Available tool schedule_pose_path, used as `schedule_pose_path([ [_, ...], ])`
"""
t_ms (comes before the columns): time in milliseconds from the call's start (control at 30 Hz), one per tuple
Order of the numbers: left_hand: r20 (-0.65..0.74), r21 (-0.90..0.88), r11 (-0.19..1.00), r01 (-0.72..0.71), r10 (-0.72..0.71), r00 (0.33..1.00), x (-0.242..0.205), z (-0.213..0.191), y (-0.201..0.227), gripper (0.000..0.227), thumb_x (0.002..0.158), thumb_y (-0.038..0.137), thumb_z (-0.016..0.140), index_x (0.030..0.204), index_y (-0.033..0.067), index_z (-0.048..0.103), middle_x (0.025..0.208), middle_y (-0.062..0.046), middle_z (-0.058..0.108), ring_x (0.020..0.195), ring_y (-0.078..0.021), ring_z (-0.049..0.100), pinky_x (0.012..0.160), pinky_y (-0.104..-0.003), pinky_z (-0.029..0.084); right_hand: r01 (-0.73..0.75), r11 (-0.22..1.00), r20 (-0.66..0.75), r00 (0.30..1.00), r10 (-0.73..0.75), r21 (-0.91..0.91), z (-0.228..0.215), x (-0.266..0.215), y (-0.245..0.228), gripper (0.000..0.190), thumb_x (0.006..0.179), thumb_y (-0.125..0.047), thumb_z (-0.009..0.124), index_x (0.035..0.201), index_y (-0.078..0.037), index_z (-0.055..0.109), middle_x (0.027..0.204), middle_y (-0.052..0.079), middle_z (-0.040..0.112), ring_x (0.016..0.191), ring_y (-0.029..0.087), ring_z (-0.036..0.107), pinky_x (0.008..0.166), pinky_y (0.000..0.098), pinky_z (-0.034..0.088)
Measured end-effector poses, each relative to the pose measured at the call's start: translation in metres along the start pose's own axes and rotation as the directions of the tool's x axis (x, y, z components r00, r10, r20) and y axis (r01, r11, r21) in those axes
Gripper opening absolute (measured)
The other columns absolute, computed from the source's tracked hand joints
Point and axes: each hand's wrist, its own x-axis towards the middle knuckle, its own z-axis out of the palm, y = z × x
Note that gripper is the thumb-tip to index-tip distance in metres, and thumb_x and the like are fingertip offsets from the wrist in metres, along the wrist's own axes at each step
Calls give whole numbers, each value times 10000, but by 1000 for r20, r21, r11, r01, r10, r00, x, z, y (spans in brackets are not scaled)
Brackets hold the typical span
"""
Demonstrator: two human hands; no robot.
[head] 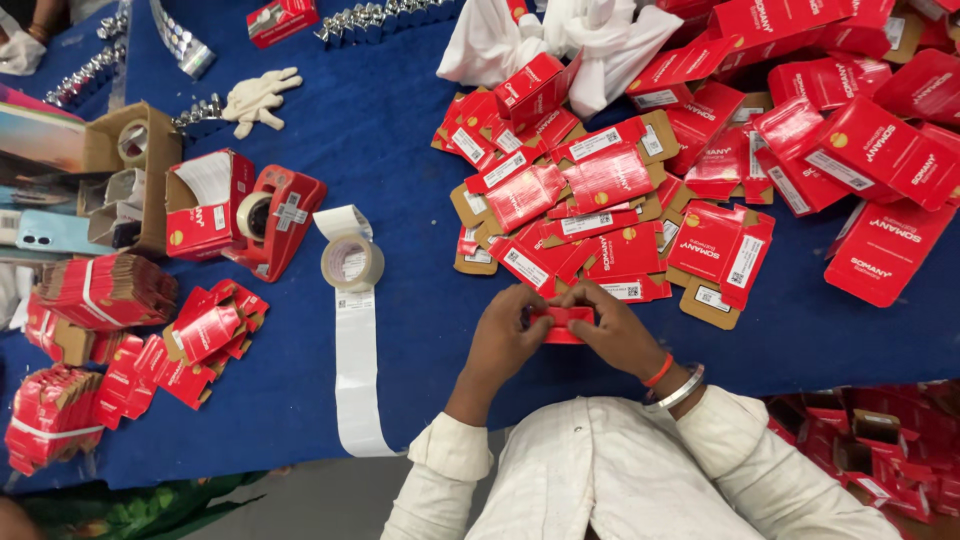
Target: The person folds small red cardboard boxes and applies white labels to them. They pick up flat-packed boxes, fold them into shape, tear labels from a roll, and stick them onto the boxes before placing them in a pile.
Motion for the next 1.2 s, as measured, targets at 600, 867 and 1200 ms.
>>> schedule_pose_path([
  [600, -226, -158, 976, 152, -186, 956, -22, 24, -102, 199, 919, 171, 733, 1050, 22, 725, 916, -95, 739, 756, -146, 690, 702, -288, 553, -293, 956, -143, 946, 291, 10, -178, 18, 48, 435, 938, -411, 683, 1139, -27, 647, 930, 51, 671, 815, 203, 651, 698, 387, 579],
  [867, -278, -36, 996, 79, -85, 957, -19, 30, -87, 132, 882, 132, 757, 982, 49, 738, 886, -84, 725, 705, -184, 701, 654, -303, 553, -617, 524, -647, 747, 155, -588, -206, -13, -15, 962, 850, -619, 743, 1607, -187, 337, 1217, 298, 655, 1088, 489, 668, 904, 553, 547],
  [1200, -270, -61, 990, 129, -141, 952, -20, 31, -98, 140, 888, 149, 752, 981, 45, 748, 871, -81, 730, 709, -176, 686, 670, -300, 545, -281, 881, -656, 753, -45, -382, -183, -16, 36, 1056, 746, -265, 924, 1564, -41, 294, 1362, 230, 640, 1209, 292, 664, 1000, 447, 538],
])
